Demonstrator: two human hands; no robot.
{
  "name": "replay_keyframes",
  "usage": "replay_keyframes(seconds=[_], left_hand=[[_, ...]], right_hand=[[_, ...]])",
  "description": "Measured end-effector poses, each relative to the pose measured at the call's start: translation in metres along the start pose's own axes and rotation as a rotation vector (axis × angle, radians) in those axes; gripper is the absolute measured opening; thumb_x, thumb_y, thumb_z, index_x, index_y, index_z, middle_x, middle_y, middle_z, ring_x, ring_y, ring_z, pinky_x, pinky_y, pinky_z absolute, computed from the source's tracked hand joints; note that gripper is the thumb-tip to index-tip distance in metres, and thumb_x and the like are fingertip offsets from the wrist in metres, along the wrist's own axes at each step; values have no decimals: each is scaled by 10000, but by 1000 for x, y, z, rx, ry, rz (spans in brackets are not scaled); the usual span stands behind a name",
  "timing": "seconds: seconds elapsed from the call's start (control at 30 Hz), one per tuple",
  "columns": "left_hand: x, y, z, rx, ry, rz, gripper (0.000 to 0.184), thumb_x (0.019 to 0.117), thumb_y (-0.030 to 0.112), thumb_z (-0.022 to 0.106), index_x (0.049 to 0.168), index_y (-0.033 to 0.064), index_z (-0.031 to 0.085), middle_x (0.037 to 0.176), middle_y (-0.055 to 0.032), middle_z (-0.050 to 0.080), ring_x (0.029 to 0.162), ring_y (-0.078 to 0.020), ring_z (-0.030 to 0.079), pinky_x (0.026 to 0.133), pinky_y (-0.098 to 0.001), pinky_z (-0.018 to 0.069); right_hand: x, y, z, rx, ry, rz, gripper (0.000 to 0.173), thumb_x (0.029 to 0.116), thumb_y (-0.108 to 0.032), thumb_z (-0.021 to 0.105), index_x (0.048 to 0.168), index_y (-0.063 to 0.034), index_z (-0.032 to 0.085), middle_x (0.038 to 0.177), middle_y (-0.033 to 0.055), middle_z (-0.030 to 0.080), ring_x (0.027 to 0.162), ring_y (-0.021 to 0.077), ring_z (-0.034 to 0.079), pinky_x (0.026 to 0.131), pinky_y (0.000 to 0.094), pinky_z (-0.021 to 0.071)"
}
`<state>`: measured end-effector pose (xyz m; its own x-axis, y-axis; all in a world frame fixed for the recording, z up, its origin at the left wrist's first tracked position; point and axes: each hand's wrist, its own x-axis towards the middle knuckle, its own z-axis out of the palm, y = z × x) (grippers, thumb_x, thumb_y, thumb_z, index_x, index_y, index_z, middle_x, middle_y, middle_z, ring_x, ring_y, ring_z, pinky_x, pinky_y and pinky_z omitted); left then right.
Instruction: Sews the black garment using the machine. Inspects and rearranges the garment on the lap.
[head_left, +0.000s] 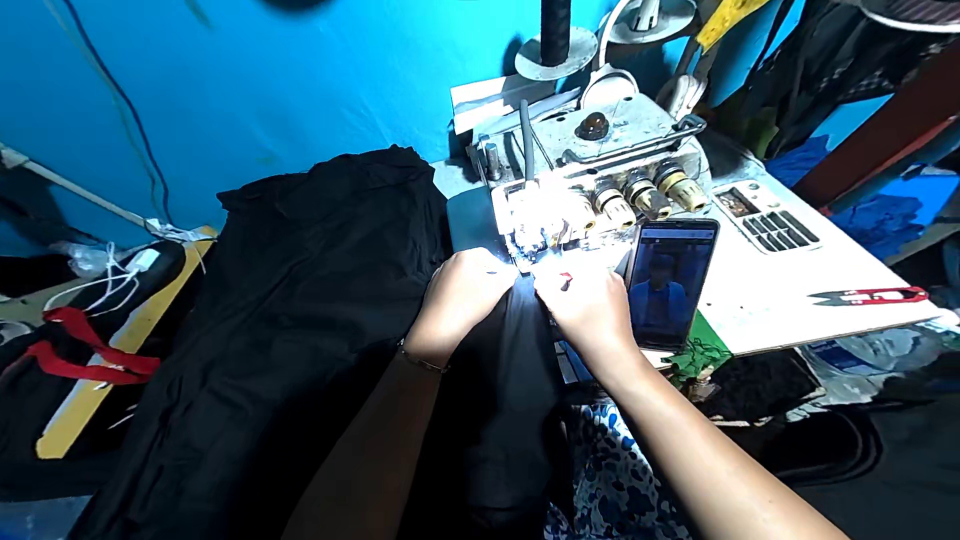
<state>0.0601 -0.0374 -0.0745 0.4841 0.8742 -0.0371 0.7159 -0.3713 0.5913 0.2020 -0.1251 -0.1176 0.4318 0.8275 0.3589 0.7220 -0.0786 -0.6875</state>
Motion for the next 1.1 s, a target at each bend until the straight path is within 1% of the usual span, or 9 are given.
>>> replay_keyframes(seconds=[0.27, 0.33, 0.43, 0.5, 0.57, 0.6, 0.73, 0.93, 1.1], left_hand=[[9, 2, -1, 3, -13, -5, 293, 997, 315, 644, 938, 46, 743, 918, -113, 712, 908, -262, 674, 818, -542, 519], [2, 1, 3, 69, 53, 17, 271, 1004, 335, 625, 1011, 85, 731, 1005, -95, 715, 1013, -277, 660, 894, -582, 479], [-28, -1, 12, 151, 335, 185, 214, 1012, 254, 617, 1124, 89, 694, 1253, -128, 632, 1243, -365, 527, 1012, -609, 379], [-43, -2, 19, 15, 496, 257, 165, 1004, 193, 617, 1100, 80, 688, 1219, -89, 638, 1149, -247, 564, 959, -428, 466], [-59, -1, 29, -118, 502, 307, 156, 1004, 171, 603, 1094, 82, 693, 1144, -46, 654, 1041, -118, 614, 894, -287, 524], [-65, 0, 35, -135, 469, 327, 178, 1006, 173, 592, 1113, 79, 699, 1159, -40, 667, 1079, -106, 626, 938, -285, 530], [-72, -1, 56, -12, 391, 368, 251, 1014, 205, 579, 1188, 77, 706, 1261, -60, 675, 1245, -210, 588, 1073, -410, 464], [-73, 5, 66, 134, 324, 323, 332, 1034, 231, 559, 1311, 83, 667, 1361, -85, 634, 1320, -282, 542, 1092, -493, 440], [-76, 8, 69, 138, 304, 273, 354, 1036, 255, 566, 1360, 147, 658, 1370, -84, 601, 1322, -289, 517, 1066, -496, 453]], right_hand=[[-2, -8, 12, -61, 74, 68, 267, 1009, -213, 582, 903, -3, 709, 927, 158, 693, 898, 315, 698, 744, 515, 555], [-8, -6, 12, -50, 70, 86, 308, 1046, -244, 540, 941, -1, 697, 948, 165, 682, 906, 322, 691, 758, 518, 552], [-37, 10, 7, 107, 57, 71, 351, 1074, -309, 510, 1230, -28, 653, 960, 106, 707, 831, 231, 700, 742, 443, 582], [-60, 23, 6, 305, -34, 94, 414, 1029, -353, 600, 1339, -81, 565, 899, 1, 710, 772, 90, 682, 717, 305, 585], [-78, 34, 9, 475, -132, 137, 366, 970, -280, 707, 1273, -106, 598, 885, -7, 690, 749, 60, 661, 703, 261, 575], [-83, 38, 10, 517, -154, 135, 334, 951, -230, 728, 1234, -92, 617, 874, 1, 677, 732, 65, 645, 691, 256, 563], [-85, 42, 2, 560, -210, 109, 249, 917, -201, 758, 1122, -102, 657, 835, -17, 667, 698, 54, 626, 656, 239, 549], [-78, 38, -16, 462, -379, 243, 252, 952, -224, 743, 1172, -115, 688, 788, -31, 663, 696, 68, 608, 688, 279, 528], [-83, 43, -19, 490, -400, 296, 127, 967, -221, 726, 986, -97, 711, 800, -7, 657, 696, 76, 604, 673, 275, 521]])
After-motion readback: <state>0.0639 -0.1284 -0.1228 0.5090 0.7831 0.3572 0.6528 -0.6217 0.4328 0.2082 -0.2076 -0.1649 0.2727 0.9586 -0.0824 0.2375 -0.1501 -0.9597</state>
